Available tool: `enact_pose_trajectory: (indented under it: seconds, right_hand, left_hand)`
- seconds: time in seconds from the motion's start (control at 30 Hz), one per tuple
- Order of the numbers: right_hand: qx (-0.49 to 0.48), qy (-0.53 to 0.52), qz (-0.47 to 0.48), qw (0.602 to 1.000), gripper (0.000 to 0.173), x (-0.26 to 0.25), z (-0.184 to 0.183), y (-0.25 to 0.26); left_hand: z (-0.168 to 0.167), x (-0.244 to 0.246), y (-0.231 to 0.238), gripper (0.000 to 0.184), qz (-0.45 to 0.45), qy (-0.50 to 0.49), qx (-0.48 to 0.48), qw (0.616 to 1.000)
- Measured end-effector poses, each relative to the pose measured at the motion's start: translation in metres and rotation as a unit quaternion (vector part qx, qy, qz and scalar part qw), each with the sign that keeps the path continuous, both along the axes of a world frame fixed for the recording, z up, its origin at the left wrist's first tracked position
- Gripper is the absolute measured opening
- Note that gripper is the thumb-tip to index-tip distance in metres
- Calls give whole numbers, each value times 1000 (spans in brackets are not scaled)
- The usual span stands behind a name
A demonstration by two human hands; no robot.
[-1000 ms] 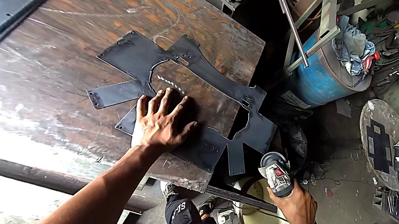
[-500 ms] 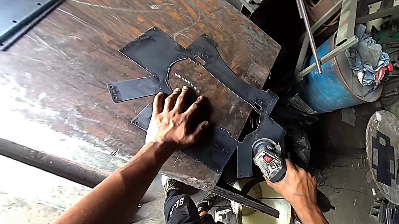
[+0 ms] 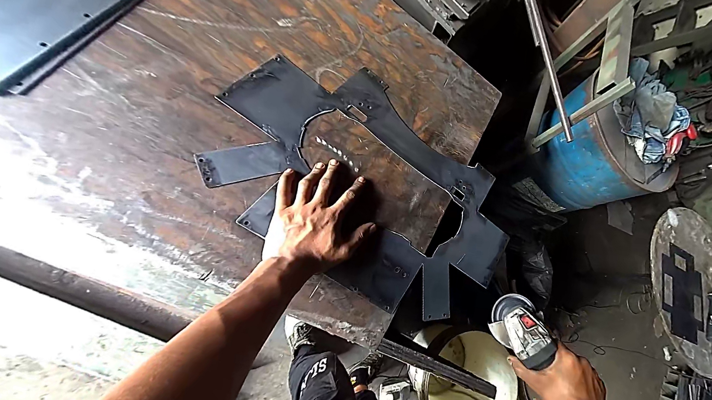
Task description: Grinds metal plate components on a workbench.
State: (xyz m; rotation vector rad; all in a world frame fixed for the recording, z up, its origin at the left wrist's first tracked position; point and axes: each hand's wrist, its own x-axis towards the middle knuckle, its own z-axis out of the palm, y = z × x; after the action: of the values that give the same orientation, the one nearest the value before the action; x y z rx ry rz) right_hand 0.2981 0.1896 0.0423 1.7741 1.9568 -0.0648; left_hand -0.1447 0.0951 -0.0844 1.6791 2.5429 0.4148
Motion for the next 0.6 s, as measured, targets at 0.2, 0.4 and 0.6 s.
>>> enact_pose_trajectory:
  seconds: [0.2, 0.4, 0.6]
  right_hand:
    - [-125, 108, 19, 986, 85, -48, 30, 12]
    - [-199, 81, 43, 976, 89, -111, 22, 38]
    - [-259, 60, 49, 963, 81, -132, 34, 60]
  left_hand:
    - [0, 1, 0, 87, -3, -4, -6, 1000]
    - [1, -1, 2, 87, 8, -15, 1, 1000]
    - [4, 0, 3, 88, 7, -31, -22, 999]
